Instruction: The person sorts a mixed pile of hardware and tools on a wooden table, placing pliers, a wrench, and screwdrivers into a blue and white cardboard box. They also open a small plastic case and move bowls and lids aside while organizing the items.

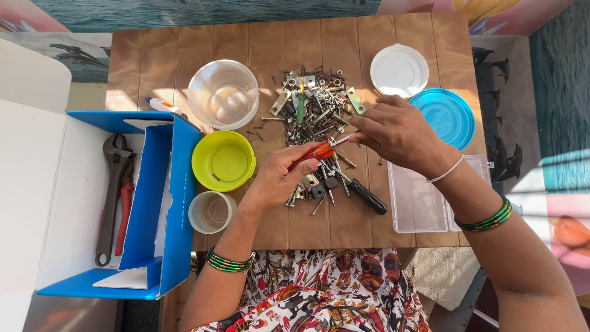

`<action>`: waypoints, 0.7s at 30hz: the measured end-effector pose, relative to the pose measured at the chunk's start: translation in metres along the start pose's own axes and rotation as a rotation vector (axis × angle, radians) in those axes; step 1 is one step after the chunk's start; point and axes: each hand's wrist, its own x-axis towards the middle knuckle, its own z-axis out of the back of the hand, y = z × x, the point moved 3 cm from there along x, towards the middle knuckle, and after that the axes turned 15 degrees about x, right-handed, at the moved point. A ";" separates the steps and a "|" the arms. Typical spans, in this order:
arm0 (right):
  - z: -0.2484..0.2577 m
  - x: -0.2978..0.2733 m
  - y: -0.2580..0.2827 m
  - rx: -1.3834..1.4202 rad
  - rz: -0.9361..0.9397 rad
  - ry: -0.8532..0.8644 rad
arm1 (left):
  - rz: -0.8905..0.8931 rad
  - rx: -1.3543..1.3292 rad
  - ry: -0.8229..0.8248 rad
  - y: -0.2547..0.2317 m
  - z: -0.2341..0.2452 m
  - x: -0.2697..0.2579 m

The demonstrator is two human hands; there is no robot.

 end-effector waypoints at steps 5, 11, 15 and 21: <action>-0.009 -0.018 0.002 0.256 -0.134 0.014 | 0.223 -0.218 -0.071 0.023 0.000 0.001; -0.018 -0.026 0.009 0.257 -0.161 -0.061 | 0.364 -0.330 -0.225 0.034 0.001 0.015; -0.026 -0.032 0.008 0.277 -0.149 -0.084 | 0.386 -0.252 -0.198 0.032 0.005 0.021; -0.044 -0.044 0.000 0.448 -0.271 -0.086 | 0.393 -0.115 -0.107 0.026 0.010 0.028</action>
